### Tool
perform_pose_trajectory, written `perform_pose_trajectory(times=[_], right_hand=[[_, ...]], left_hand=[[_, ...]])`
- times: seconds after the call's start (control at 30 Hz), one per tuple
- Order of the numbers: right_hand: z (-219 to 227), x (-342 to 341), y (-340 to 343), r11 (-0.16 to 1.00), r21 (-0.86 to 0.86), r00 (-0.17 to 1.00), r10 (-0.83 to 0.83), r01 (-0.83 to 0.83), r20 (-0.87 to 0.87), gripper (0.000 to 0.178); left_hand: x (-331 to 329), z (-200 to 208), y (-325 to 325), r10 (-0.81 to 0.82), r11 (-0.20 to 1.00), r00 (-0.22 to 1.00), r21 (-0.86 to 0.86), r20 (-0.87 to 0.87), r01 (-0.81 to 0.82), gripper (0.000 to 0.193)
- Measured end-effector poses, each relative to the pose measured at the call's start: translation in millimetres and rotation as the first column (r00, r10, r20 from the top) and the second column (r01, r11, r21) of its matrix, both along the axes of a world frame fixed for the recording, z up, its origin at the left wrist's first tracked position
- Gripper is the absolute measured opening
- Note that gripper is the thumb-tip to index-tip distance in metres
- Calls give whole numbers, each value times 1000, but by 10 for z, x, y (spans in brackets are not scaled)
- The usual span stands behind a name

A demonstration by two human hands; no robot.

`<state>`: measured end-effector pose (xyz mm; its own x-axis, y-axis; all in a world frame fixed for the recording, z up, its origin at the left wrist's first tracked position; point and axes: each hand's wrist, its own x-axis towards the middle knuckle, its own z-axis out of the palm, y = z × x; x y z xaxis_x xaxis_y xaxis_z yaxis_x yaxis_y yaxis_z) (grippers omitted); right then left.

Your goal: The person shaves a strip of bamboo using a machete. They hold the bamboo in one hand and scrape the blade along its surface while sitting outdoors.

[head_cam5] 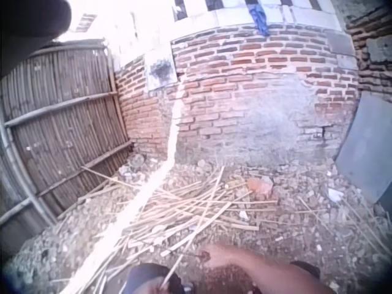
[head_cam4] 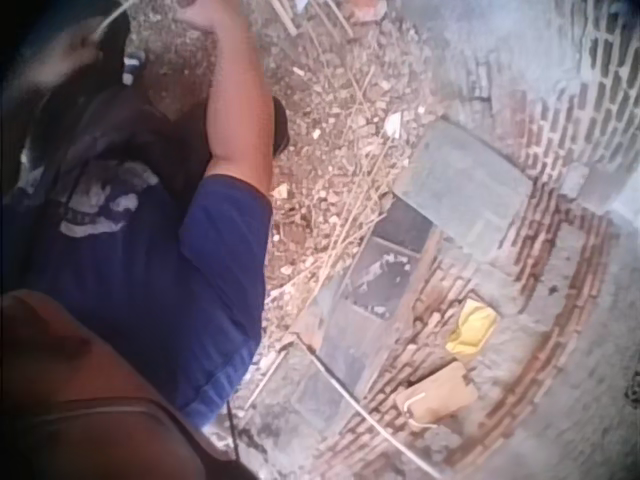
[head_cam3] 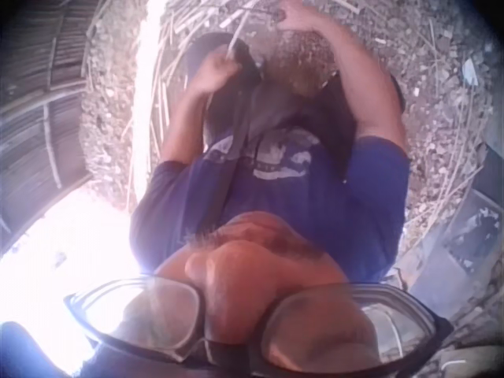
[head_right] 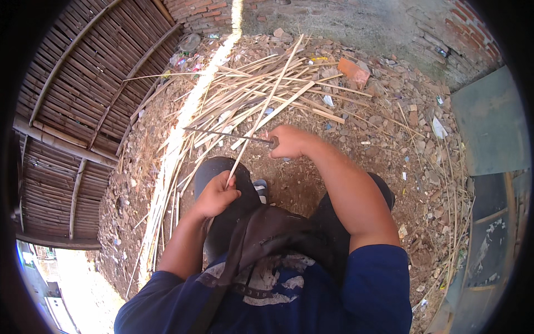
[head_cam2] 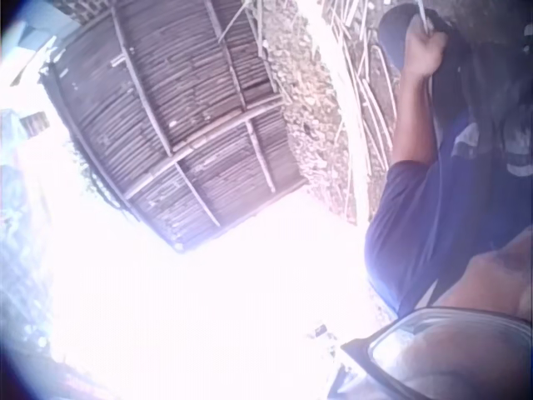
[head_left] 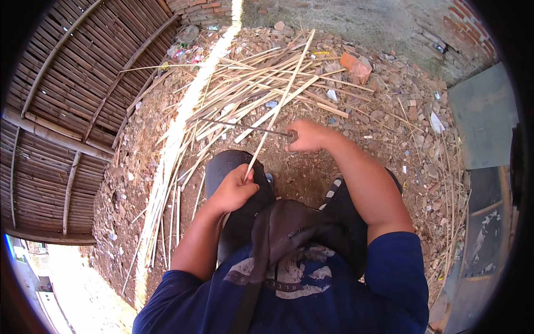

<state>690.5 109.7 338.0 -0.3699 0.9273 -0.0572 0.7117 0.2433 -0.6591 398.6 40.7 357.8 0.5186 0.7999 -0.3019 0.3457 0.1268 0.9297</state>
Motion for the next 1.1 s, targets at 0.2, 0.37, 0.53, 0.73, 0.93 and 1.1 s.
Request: perform_pose_trajectory(times=[0.2, 0.37, 0.53, 0.73, 0.93, 1.1], right_hand=[[404, -217, -193, 998, 49, 989, 37, -44, 140, 32], [225, -57, -105, 1000, 15, 977, 23, -26, 214, 31], [449, -117, -180, 994, 108, 970, -55, 30, 236, 34], [281, 16, 24, 994, -97, 995, -45, 54, 94, 31], [467, -178, -188, 993, 115, 959, -9, -25, 284, 34], [312, -79, -84, 996, 73, 974, -67, 52, 216, 33]], left_hand=[[-25, 123, -48, 61, 996, 998, -61, 11, -60, 24], [-26, 136, -74, 28, 993, 1000, -112, 14, -27, 26], [-57, 83, -18, 86, 987, 986, -147, 140, -66, 28], [-29, -7, 8, 3, 998, 996, -55, 87, 2, 28], [-57, 159, -41, 46, 988, 991, -150, 127, -27, 26], [-58, 49, -59, -42, 995, 995, -85, 96, 51, 28]])
